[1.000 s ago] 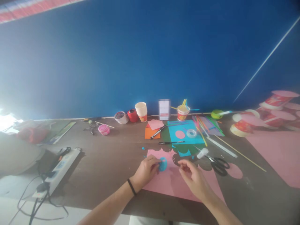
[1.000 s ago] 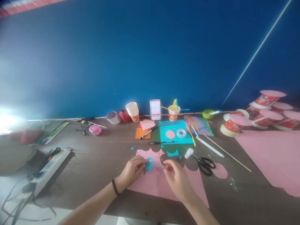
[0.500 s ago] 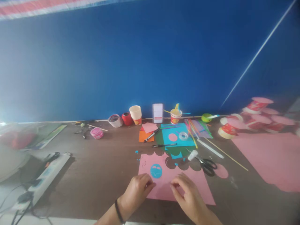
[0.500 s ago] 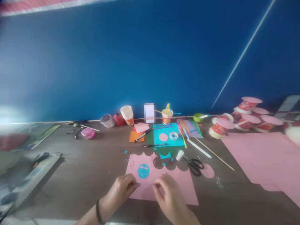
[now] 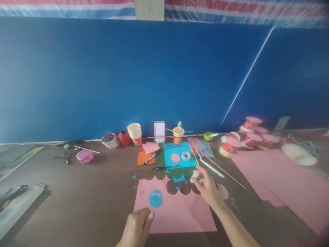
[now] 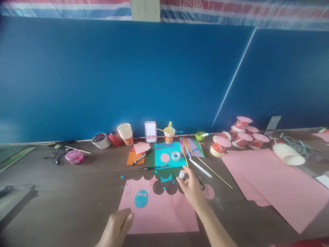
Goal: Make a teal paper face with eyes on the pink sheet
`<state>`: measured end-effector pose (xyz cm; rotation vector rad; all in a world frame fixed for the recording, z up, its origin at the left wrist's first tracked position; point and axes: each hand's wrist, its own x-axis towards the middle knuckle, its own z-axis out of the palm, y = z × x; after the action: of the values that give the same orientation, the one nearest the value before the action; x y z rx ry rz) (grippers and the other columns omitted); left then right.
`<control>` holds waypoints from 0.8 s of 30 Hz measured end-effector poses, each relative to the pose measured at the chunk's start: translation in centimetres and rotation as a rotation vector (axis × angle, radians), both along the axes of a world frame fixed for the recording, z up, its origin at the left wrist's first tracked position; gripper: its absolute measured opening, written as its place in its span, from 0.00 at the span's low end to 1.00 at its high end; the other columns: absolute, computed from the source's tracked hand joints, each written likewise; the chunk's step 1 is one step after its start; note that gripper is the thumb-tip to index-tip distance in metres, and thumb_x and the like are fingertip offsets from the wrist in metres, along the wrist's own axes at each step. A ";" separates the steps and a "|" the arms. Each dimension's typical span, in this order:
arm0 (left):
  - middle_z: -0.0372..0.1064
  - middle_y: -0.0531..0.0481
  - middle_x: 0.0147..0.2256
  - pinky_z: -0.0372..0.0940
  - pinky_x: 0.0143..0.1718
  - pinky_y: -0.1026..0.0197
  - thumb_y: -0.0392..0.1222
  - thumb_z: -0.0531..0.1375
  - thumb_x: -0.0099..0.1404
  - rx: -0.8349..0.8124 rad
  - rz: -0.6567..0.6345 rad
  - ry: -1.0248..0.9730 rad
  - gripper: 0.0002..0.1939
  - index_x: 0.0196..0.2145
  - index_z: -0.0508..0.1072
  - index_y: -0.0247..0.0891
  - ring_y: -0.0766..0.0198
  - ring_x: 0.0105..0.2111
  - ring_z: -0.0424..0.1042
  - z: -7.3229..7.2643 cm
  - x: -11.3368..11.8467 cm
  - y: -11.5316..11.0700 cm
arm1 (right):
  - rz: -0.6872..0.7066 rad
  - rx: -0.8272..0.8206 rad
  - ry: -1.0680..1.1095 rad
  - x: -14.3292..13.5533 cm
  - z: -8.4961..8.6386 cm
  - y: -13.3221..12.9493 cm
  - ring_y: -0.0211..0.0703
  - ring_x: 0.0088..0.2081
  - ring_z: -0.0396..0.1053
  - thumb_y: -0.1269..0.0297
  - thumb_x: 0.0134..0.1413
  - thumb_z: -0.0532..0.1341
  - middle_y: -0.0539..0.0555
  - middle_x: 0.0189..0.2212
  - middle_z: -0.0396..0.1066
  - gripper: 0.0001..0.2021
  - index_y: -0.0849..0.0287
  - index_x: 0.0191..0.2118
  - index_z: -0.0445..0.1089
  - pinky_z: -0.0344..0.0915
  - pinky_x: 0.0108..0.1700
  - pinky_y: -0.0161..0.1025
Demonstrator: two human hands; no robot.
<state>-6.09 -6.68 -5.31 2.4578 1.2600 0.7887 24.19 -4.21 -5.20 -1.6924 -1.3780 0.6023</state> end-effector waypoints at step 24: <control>0.69 0.52 0.27 0.60 0.29 0.68 0.38 0.51 0.66 -0.096 0.082 -0.070 0.08 0.32 0.70 0.39 0.68 0.26 0.68 0.2 -1.0 2.3 | -0.445 -0.034 -0.278 15.7 1.6 5.3 0.58 0.34 0.72 0.55 0.50 0.53 0.58 0.25 0.75 0.14 0.58 0.39 0.64 0.64 0.36 0.47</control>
<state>-7.12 -4.38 -5.11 2.2956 1.3484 0.8078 39.92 1.12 -3.65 -2.0850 -1.1193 0.1413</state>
